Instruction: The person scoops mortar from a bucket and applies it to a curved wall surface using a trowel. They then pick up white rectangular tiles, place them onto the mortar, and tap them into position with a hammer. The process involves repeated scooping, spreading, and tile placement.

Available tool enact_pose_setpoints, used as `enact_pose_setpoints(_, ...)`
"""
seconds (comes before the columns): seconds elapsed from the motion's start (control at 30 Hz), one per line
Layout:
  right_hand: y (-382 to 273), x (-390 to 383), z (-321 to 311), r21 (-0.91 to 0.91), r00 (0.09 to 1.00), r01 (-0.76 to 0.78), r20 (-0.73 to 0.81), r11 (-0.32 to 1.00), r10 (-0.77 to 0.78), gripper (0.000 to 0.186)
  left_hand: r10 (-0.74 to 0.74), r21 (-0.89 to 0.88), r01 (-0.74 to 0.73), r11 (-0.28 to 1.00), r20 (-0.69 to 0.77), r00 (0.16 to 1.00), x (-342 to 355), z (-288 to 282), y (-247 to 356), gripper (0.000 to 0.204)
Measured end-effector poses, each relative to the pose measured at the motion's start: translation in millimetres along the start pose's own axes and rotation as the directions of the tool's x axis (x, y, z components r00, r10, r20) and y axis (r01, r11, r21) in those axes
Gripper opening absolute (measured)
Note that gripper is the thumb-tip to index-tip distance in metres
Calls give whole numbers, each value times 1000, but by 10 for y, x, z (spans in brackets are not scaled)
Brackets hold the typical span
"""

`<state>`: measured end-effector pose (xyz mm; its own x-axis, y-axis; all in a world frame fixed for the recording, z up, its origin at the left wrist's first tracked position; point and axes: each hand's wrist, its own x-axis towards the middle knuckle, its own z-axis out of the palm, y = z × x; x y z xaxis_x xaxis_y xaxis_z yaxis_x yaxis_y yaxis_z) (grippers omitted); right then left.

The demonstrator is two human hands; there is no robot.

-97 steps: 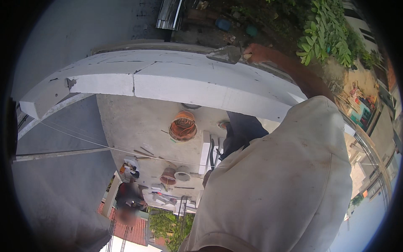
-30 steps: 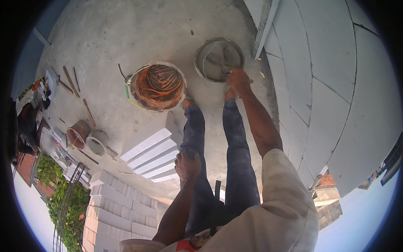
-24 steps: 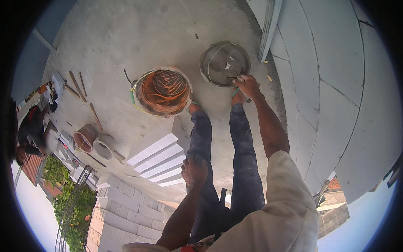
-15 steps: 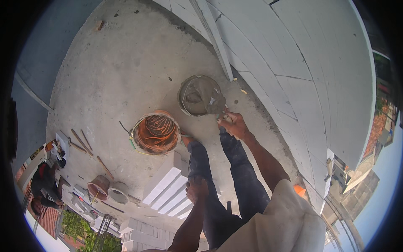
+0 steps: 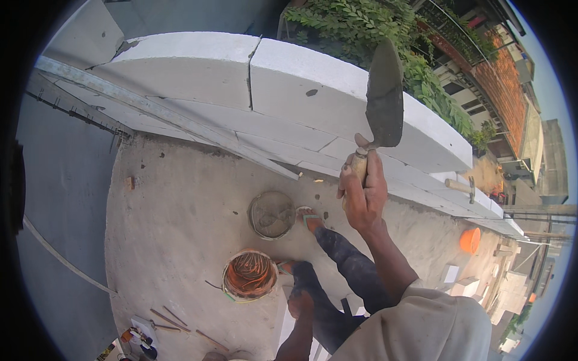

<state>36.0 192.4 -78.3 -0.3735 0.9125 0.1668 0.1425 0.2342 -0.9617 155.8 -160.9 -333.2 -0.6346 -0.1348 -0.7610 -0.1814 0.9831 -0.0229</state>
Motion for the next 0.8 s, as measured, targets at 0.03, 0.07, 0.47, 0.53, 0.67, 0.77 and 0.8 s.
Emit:
enact_pose_setpoints(0.03,0,63,0,-175,995,23,-92,984,-40,38,18,21,-19,1000,30,999,3,-11,-10,48)
enact_pose_setpoints(0.07,158,179,109,-333,987,74,-111,940,-117,40,-4,20,4,1000,27,1000,22,-27,-6,47)
enact_pose_setpoints(0.47,89,308,1187,-548,944,291,32,785,-328,40,-55,-19,56,998,64,996,78,-264,26,46)
enact_pose_setpoints(0.53,76,488,1440,-591,934,275,-22,758,-356,44,-67,-22,69,997,74,995,105,-250,23,48)
enact_pose_setpoints(0.67,192,406,1817,-645,954,262,60,718,-294,52,-66,-9,67,998,96,993,138,-197,-59,49)
enact_pose_setpoints(0.77,47,225,1870,-577,958,285,182,765,-220,52,-117,-31,123,992,158,980,173,-174,-61,49)
enact_pose_setpoints(0.8,-12,212,1895,-540,956,287,216,791,-199,51,-145,-45,156,987,189,971,182,-171,-53,50)
